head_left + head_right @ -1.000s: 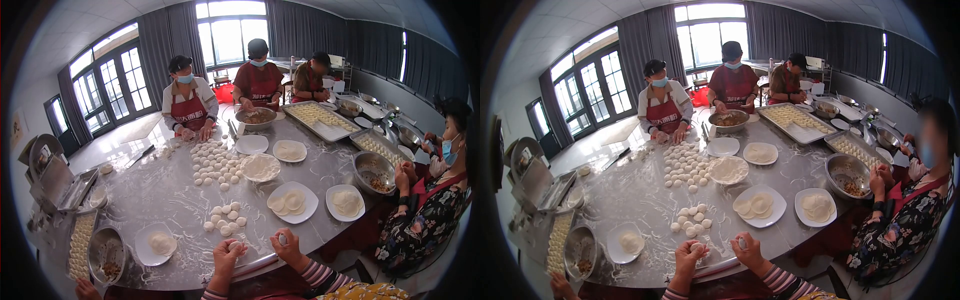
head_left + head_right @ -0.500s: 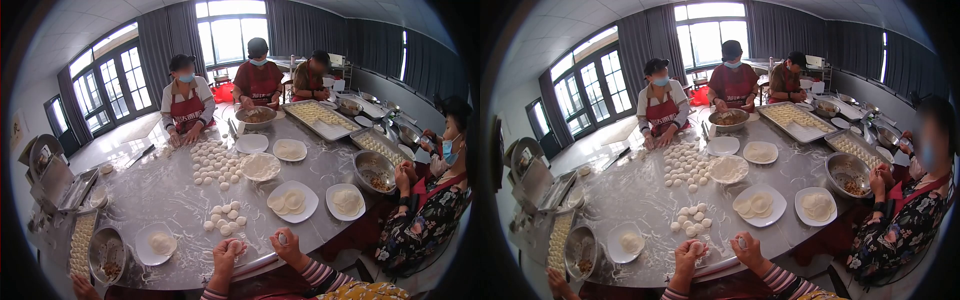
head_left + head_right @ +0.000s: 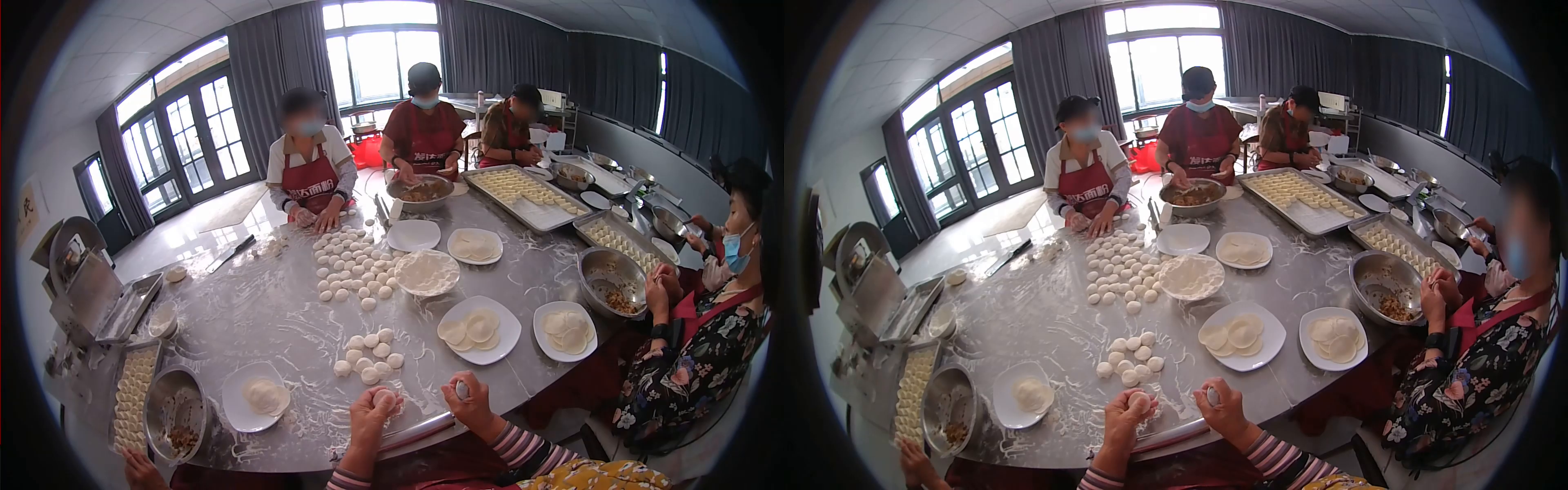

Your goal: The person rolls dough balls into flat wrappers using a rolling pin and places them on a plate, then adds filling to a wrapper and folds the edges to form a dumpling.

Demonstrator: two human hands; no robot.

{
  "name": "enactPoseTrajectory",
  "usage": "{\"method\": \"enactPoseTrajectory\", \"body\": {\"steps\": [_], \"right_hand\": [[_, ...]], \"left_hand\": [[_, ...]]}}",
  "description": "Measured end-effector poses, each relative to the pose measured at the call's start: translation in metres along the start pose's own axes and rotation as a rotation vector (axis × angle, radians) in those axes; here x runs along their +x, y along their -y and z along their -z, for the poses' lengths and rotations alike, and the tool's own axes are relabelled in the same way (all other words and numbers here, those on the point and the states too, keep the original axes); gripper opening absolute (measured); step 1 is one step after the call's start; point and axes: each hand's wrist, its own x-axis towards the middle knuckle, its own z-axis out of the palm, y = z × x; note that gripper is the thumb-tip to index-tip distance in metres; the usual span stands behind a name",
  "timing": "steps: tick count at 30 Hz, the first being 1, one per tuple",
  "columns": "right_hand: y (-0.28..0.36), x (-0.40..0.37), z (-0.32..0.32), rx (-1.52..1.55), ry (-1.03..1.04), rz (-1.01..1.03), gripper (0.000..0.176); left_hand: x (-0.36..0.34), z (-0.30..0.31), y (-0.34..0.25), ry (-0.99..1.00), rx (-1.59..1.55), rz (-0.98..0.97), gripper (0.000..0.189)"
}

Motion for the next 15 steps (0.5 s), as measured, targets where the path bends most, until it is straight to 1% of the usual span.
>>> {"method": "enactPoseTrajectory", "body": {"steps": [2,5,9,11,12,14,15], "right_hand": [[0.000,0.000,0.000,0.001,0.002,-0.006,0.021],[0.000,0.001,0.000,0.003,-0.002,-0.003,0.021],[-0.001,0.000,-0.001,-0.002,0.001,-0.002,0.021],[-0.005,-0.003,-0.002,0.023,0.018,-0.045,0.021],[-0.007,-0.004,-0.002,0.024,0.020,-0.046,0.021],[-0.012,-0.007,-0.004,0.083,0.031,-0.099,0.021],[-0.013,-0.007,-0.004,0.084,0.033,-0.100,0.021]], "left_hand": [[0.001,0.000,0.002,0.033,0.053,-0.063,0.022],[0.002,0.003,0.005,0.055,0.040,-0.043,0.027],[0.002,0.002,0.006,0.046,0.103,-0.076,0.026],[0.002,0.000,0.005,0.013,0.116,-0.110,0.023],[0.002,0.000,0.004,0.012,0.116,-0.110,0.023],[0.000,0.001,0.001,0.027,0.092,-0.022,0.023],[0.000,0.001,0.002,0.026,0.091,-0.021,0.023]]}}
